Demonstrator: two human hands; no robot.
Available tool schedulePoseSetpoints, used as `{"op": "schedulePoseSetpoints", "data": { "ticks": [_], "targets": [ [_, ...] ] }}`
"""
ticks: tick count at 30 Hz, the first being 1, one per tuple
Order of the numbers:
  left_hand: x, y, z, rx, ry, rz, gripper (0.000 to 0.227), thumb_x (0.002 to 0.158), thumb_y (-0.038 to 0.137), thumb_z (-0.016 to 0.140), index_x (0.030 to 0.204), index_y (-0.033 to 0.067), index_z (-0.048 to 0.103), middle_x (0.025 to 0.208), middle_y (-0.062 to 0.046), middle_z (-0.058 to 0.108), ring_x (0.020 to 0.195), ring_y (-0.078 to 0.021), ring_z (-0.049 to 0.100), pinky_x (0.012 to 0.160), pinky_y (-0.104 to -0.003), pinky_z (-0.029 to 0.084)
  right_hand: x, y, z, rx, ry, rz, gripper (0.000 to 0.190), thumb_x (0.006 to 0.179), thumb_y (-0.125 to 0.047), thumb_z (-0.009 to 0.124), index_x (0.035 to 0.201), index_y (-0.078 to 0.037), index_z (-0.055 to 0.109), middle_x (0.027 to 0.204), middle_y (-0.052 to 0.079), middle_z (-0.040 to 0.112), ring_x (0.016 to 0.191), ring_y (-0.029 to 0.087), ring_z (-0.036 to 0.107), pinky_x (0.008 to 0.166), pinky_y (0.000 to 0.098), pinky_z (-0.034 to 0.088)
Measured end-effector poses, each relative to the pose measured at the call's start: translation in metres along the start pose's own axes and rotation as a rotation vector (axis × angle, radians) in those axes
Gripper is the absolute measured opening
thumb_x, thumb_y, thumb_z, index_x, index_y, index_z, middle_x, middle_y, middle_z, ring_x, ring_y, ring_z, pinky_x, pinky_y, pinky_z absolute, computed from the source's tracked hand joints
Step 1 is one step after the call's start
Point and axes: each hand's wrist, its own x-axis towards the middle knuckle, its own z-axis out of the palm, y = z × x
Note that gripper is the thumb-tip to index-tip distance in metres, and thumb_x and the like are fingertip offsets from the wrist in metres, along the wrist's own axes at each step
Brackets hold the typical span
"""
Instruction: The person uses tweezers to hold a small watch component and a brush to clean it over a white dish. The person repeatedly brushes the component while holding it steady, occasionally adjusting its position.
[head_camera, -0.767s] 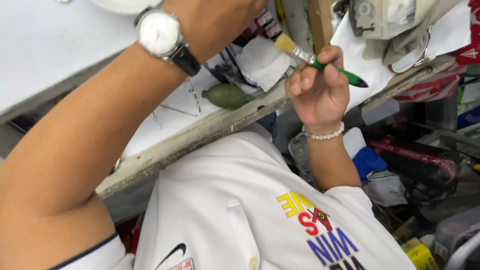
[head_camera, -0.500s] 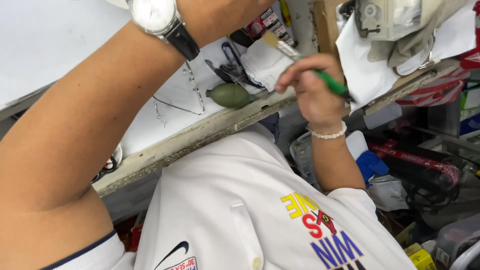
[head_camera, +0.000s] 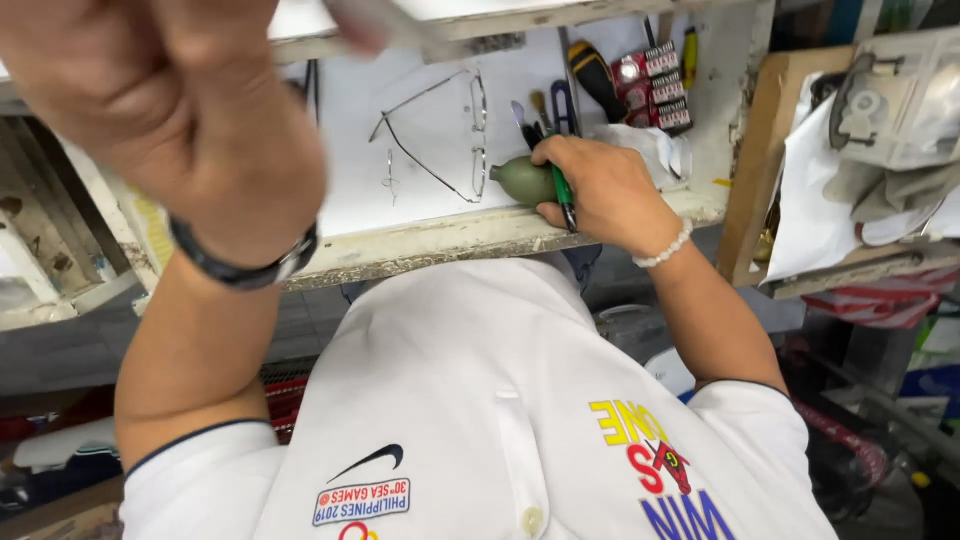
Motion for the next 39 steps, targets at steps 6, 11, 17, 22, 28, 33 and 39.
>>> {"op": "schedulePoseSetpoints", "data": {
  "ticks": [6,11,17,22,28,33,39],
  "targets": [
    [-0.085,0.037,-0.084,-0.146,-0.174,-0.779,0.028,0.119,0.025,0.044,0.124,-0.0030,0.046,0.102,-0.023,0.061,0.094,-0.0353,0.076,0.069,-0.036,0.067,-0.023,-0.002,-0.046,-0.105,0.363,0.010,0.047,0.089,-0.015,0.089,0.124,0.002,0.064,0.116,0.017,0.071,0.104,0.031,0.069,0.091,0.0331,0.062],
    [-0.137,0.040,-0.123,-0.413,0.505,-1.601,0.042,0.104,0.030,0.065,0.142,0.0180,0.052,0.116,-0.009,0.074,0.081,-0.0127,0.068,0.077,-0.029,0.064,-0.024,-0.026,-0.057,-0.043,0.744,-0.072,0.013,0.116,-0.002,0.063,0.120,0.010,0.065,0.111,0.024,0.068,0.101,0.039,0.066,0.087,0.0465,0.052],
    [-0.144,0.040,-0.118,-0.582,0.377,-1.540,0.032,0.105,0.027,0.073,0.134,0.0151,0.065,0.131,-0.005,0.073,0.099,-0.0142,0.073,0.083,-0.027,0.064,0.006,-0.019,-0.009,0.582,0.940,-0.187,0.028,0.117,-0.016,0.057,0.142,-0.003,0.059,0.114,0.023,0.071,0.087,0.031,0.072,0.085,0.0394,0.062],
    [-0.109,0.029,-0.095,-0.541,0.357,-1.587,0.031,0.108,0.041,0.058,0.131,0.0207,0.058,0.141,-0.018,0.071,0.112,-0.0279,0.076,0.080,-0.031,0.065,0.020,-0.043,-0.037,0.717,0.940,0.010,0.038,0.114,-0.034,0.051,0.112,0.001,0.064,0.097,0.015,0.064,0.069,0.026,0.067,0.060,0.0312,0.054],
    [-0.077,0.026,-0.086,-0.798,0.380,-1.499,0.024,0.109,0.014,0.067,0.132,0.0142,0.060,0.130,-0.011,0.072,0.110,-0.0240,0.075,0.080,-0.025,0.065,0.049,-0.038,-0.010,0.980,0.999,-0.043,0.014,0.105,-0.019,0.060,0.099,-0.006,0.062,0.090,0.008,0.059,0.066,0.018,0.060,0.055,0.0256,0.054],
    [-0.054,-0.020,-0.051,-0.381,0.172,-0.950,0.023,0.108,0.016,0.071,0.126,0.0058,0.061,0.122,-0.019,0.069,0.105,-0.0313,0.075,0.080,-0.032,0.068,0.074,-0.059,0.010,0.880,0.933,-0.259,0.006,0.106,-0.013,0.059,0.103,-0.009,0.063,0.084,0.002,0.059,0.067,0.012,0.052,0.058,0.0254,0.046],
    [-0.024,-0.062,-0.034,0.130,-0.490,-0.033,0.009,0.101,-0.007,0.082,0.106,-0.0098,0.076,0.104,-0.028,0.076,0.094,-0.0418,0.079,0.080,-0.049,0.070,0.076,-0.074,0.002,0.625,0.760,-0.380,0.014,0.105,-0.016,0.061,0.104,-0.003,0.065,0.090,0.008,0.070,0.077,0.025,0.066,0.074,0.0394,0.055]
  ]
}}
